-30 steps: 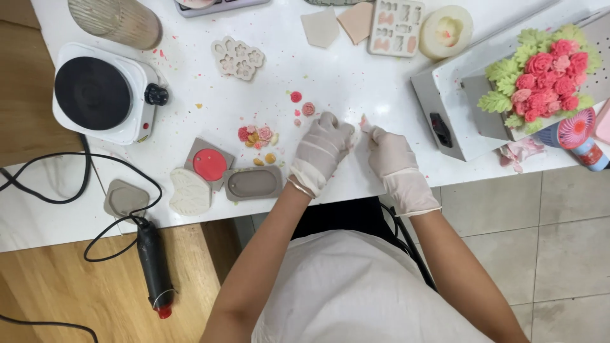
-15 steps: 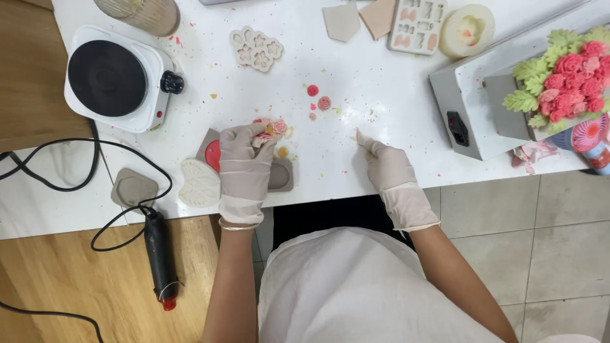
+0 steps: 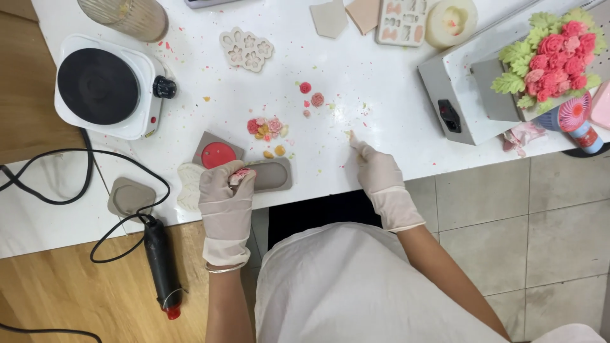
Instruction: The person is preparing and cleaning various candle molds and silicone shapes for candle making.
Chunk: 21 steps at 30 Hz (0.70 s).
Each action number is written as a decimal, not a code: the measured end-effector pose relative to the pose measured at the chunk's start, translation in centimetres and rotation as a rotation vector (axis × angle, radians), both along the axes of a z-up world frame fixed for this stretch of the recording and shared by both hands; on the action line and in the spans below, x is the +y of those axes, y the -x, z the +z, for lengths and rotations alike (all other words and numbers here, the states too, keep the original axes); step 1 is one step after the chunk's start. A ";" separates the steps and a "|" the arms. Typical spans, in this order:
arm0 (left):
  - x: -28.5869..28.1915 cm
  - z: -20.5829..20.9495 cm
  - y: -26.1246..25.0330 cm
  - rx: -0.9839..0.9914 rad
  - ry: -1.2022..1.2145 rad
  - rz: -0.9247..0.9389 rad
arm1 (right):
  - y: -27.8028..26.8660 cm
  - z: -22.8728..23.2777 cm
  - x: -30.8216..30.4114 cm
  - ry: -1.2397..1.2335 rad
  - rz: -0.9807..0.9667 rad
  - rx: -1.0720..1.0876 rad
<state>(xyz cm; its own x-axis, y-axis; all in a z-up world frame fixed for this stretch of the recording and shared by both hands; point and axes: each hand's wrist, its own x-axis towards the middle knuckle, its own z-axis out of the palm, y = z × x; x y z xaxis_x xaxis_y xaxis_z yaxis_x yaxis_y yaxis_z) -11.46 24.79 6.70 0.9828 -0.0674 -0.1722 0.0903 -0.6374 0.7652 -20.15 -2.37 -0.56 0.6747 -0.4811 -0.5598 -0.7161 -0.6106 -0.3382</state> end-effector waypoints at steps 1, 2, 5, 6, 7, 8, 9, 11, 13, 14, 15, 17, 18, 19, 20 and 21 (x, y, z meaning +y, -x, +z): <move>0.1 0.6 -0.1 -0.001 -0.002 -0.002 | 0.2 1.0 -0.2 -0.002 -0.002 -0.001; 0.1 1.2 -0.3 0.078 0.066 0.026 | 0.5 2.0 -0.4 -0.058 -0.092 -0.049; 1.5 0.9 -0.6 0.081 0.068 0.024 | 4.6 2.6 -5.0 -0.023 -0.282 -0.095; 2.2 0.5 -0.2 0.022 -0.003 -0.003 | 7.2 2.5 -7.0 0.063 -0.383 -0.073; 2.2 0.7 -0.2 0.025 0.001 -0.011 | 8.1 3.2 -8.3 0.068 -0.390 -0.070; 2.3 0.9 -0.1 0.093 0.050 0.025 | 9.1 3.8 -9.4 0.112 -0.454 0.012; 2.5 1.0 0.0 0.161 0.098 0.061 | 10.1 4.5 -10.5 0.154 -0.517 0.094; 2.2 1.4 0.2 0.186 0.097 0.050 | 10.7 2.6 -10.0 0.178 -0.439 0.107; 2.1 1.4 0.2 0.205 0.093 0.044 | 8.9 2.4 -7.5 0.197 -0.357 0.117; 2.3 1.2 0.3 0.176 0.111 0.026 | 7.1 3.2 -5.1 0.074 -0.392 0.108; 2.4 1.1 0.4 0.147 0.130 0.007 | 5.3 4.1 -2.6 -0.049 -0.426 0.098; 2.2 1.2 0.4 0.113 0.100 -0.024 | 2.4 3.8 0.4 -0.072 -0.301 0.069; 2.4 1.4 0.4 0.084 0.065 -0.057 | 1.0 3.8 2.3 -0.101 -0.179 0.045; 2.6 1.8 0.2 0.083 0.059 -0.056 | 0.5 2.5 2.7 -0.107 -0.178 0.045; 2.7 2.2 0.1 0.100 0.067 -0.059 | 0.1 1.2 3.0 -0.148 -0.151 -0.038; 2.8 2.6 -0.1 0.117 0.075 -0.061 | -0.3 0.0 3.3 -0.190 -0.124 -0.122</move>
